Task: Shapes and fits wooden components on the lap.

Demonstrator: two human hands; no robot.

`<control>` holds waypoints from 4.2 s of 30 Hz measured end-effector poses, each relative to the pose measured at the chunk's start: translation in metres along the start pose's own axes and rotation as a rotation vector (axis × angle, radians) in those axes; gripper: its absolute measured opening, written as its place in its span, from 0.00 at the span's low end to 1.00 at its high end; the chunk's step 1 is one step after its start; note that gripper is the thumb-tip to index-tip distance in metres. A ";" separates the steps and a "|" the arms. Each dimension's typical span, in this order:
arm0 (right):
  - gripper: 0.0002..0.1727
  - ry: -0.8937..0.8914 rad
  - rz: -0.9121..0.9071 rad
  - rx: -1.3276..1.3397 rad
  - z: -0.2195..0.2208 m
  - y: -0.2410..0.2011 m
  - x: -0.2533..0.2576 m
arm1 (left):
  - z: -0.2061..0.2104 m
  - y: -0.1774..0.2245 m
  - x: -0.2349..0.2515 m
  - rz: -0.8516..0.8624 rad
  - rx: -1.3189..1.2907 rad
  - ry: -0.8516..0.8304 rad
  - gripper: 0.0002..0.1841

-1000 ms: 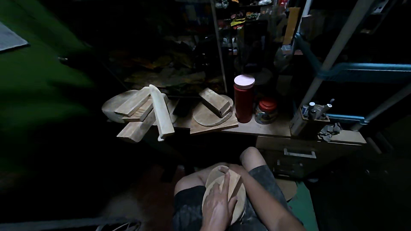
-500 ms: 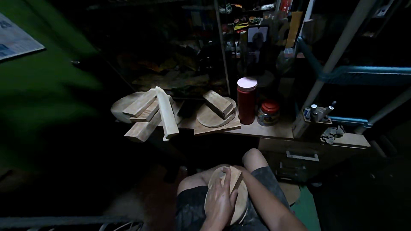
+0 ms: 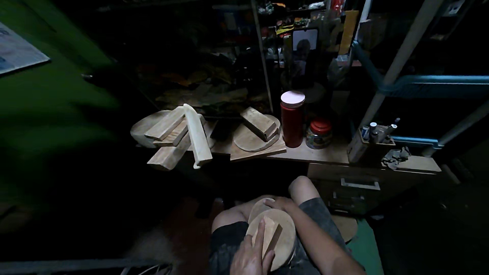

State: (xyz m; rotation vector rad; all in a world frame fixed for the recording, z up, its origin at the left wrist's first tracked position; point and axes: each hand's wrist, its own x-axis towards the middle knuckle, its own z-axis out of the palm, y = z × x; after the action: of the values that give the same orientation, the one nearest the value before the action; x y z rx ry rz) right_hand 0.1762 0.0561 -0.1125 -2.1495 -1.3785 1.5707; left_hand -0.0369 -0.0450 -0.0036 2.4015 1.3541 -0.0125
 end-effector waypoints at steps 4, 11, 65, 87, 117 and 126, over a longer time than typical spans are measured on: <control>0.49 0.010 0.012 0.007 0.000 0.000 0.002 | 0.000 0.005 0.007 -0.001 -0.005 0.012 0.42; 0.24 0.232 -0.177 -0.003 -0.002 -0.017 -0.093 | -0.004 0.030 0.061 -0.038 0.037 -0.017 0.43; 0.37 0.037 -0.060 0.055 -0.003 -0.005 -0.018 | -0.006 0.019 0.038 -0.041 0.007 -0.015 0.43; 0.46 0.009 -0.022 0.024 -0.001 -0.001 -0.006 | 0.001 -0.001 0.010 -0.018 -0.009 0.045 0.44; 0.31 0.051 -0.101 0.045 -0.006 -0.010 -0.044 | 0.001 0.018 0.039 -0.045 0.054 0.067 0.46; 0.26 0.053 -0.151 0.086 -0.005 -0.005 -0.041 | 0.002 0.018 0.048 -0.056 0.058 0.052 0.44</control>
State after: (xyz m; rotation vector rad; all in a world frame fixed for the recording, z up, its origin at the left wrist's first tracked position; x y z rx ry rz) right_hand 0.1761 0.0314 -0.0795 -1.9734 -1.3937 1.4784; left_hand 0.0045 -0.0142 -0.0085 2.4262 1.4629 -0.0046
